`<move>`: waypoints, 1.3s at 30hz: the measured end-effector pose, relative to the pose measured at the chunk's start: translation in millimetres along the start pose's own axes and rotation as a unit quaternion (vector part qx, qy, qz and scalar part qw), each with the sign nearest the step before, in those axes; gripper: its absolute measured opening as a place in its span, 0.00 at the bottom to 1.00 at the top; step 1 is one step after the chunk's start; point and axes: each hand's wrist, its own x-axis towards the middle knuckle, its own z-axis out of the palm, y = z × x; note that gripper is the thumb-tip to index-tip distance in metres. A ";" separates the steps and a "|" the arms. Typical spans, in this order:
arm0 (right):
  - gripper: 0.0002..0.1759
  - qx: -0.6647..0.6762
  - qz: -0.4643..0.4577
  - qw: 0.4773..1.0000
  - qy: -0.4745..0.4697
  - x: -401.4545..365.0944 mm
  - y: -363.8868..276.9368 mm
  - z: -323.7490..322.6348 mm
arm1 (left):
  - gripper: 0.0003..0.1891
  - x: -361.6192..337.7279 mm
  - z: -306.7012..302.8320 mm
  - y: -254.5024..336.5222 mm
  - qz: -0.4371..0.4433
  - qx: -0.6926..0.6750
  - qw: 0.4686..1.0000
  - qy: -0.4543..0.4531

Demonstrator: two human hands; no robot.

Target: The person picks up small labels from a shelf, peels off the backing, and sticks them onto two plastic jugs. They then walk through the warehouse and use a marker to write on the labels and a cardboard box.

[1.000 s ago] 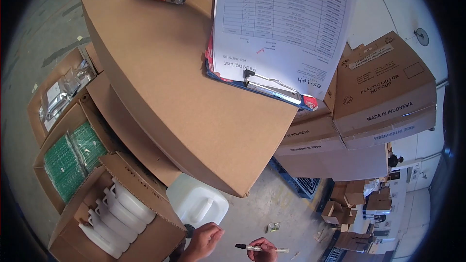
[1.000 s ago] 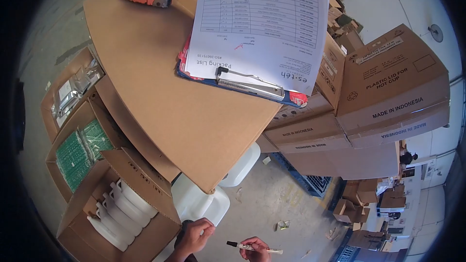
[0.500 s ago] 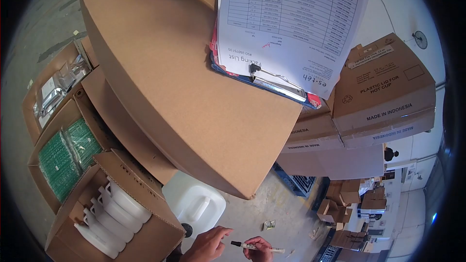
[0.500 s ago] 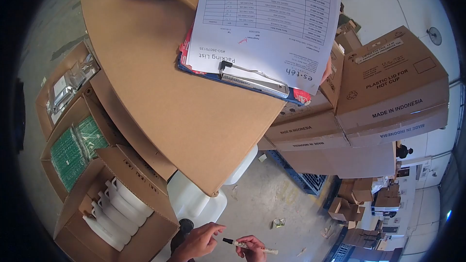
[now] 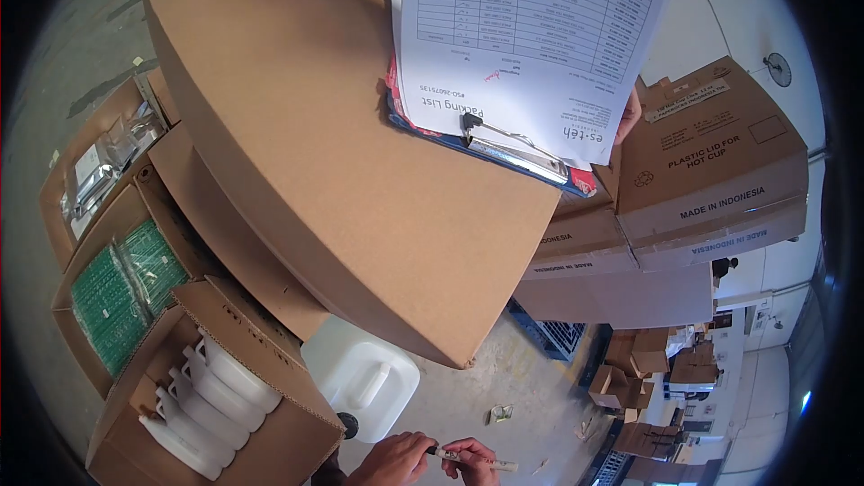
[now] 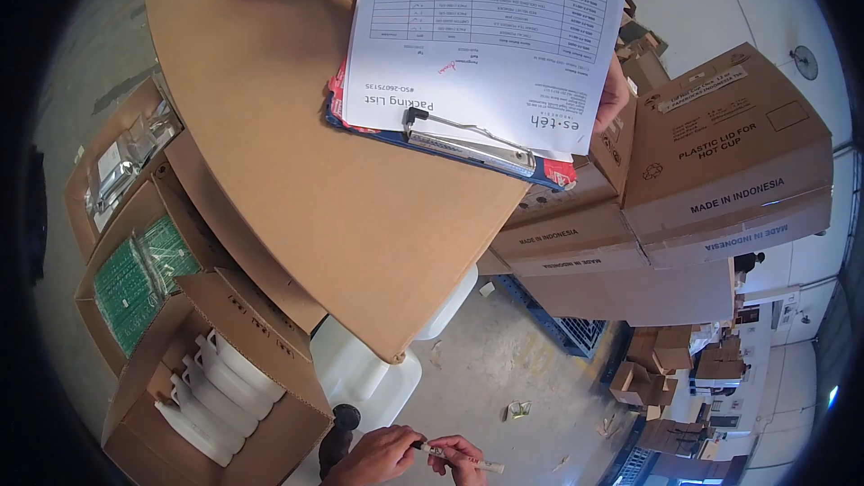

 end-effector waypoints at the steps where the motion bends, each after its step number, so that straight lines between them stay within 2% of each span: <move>1: 0.16 -0.006 0.001 1.000 -0.001 -0.1 -0.4 -0.5 | 0.08 0.2 1.8 -0.1 0.002 0.001 1.000 0.005; 10: 0.15 -0.058 0.009 0.998 0.010 -1.0 6.0 1.4 | 0.10 -7.0 14.9 -1.2 -0.078 0.070 0.994 -0.025; 16: 0.13 -0.125 -0.018 0.992 0.004 -8.3 7.5 0.0 | 0.12 -9.5 19.0 3.0 -0.058 0.060 0.996 -0.009; 20: 0.12 -0.106 -0.034 0.994 0.015 -13.0 5.9 0.9 | 0.12 -12.6 23.3 10.3 -0.039 0.075 0.996 -0.012; 22: 0.11 -0.099 -0.037 0.994 0.010 -15.2 4.9 0.0 | 0.13 -15.2 28.3 13.7 -0.076 0.066 0.995 -0.004; 26: 0.11 -0.067 -0.050 0.996 -0.004 -20.4 8.6 -3.1 | 0.14 -24.3 44.1 13.0 -0.073 0.095 0.993 0.008; 31: 0.12 -0.061 -0.040 0.997 -0.024 -38.7 30.9 -25.0 | 0.13 -40.0 71.0 16.0 -0.143 0.112 0.983 -0.008; 36: 0.14 -0.018 -0.064 0.998 -0.015 -74.1 58.0 -56.2 | 0.11 -62.8 114.7 26.5 -0.108 0.196 0.974 0.031; 39: 0.15 -0.004 -0.104 0.994 -0.036 -94.9 60.3 -82.9 | 0.11 -68.8 142.6 42.1 -0.107 0.202 0.973 -0.014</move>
